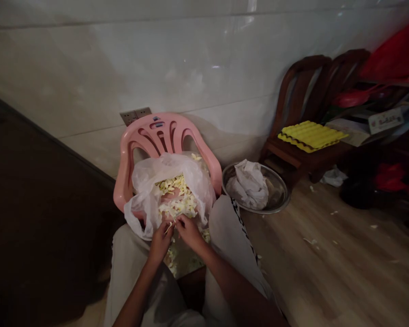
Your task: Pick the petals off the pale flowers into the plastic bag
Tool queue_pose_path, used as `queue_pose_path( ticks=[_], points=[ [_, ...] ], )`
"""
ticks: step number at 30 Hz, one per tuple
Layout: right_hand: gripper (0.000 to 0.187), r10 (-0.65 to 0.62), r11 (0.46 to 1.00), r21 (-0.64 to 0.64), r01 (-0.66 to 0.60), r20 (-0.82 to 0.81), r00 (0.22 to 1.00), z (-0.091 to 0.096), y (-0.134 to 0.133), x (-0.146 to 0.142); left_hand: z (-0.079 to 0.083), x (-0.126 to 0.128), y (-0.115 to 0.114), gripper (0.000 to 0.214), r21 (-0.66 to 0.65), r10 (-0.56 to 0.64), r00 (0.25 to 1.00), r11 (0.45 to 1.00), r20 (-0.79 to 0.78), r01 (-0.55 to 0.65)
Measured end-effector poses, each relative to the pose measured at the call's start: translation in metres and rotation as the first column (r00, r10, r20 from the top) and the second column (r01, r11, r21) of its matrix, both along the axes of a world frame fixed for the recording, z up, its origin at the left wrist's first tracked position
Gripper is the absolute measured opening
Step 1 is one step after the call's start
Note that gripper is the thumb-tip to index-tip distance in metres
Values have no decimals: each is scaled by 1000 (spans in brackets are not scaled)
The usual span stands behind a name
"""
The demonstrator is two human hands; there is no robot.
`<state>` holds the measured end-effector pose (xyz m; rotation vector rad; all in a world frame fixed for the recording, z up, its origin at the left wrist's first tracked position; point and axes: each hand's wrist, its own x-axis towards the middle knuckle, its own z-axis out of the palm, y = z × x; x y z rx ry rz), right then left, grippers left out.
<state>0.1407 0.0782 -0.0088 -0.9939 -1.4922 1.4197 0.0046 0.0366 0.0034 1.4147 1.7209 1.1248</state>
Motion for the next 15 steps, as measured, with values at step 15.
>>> queue_pose_path(
  ticks=[15],
  points=[
    [16, -14, 986, 163, -24, 227, 974, 5, -1, 8, 3, 0, -2, 33, -12, -95, 995, 995, -17, 95]
  ],
)
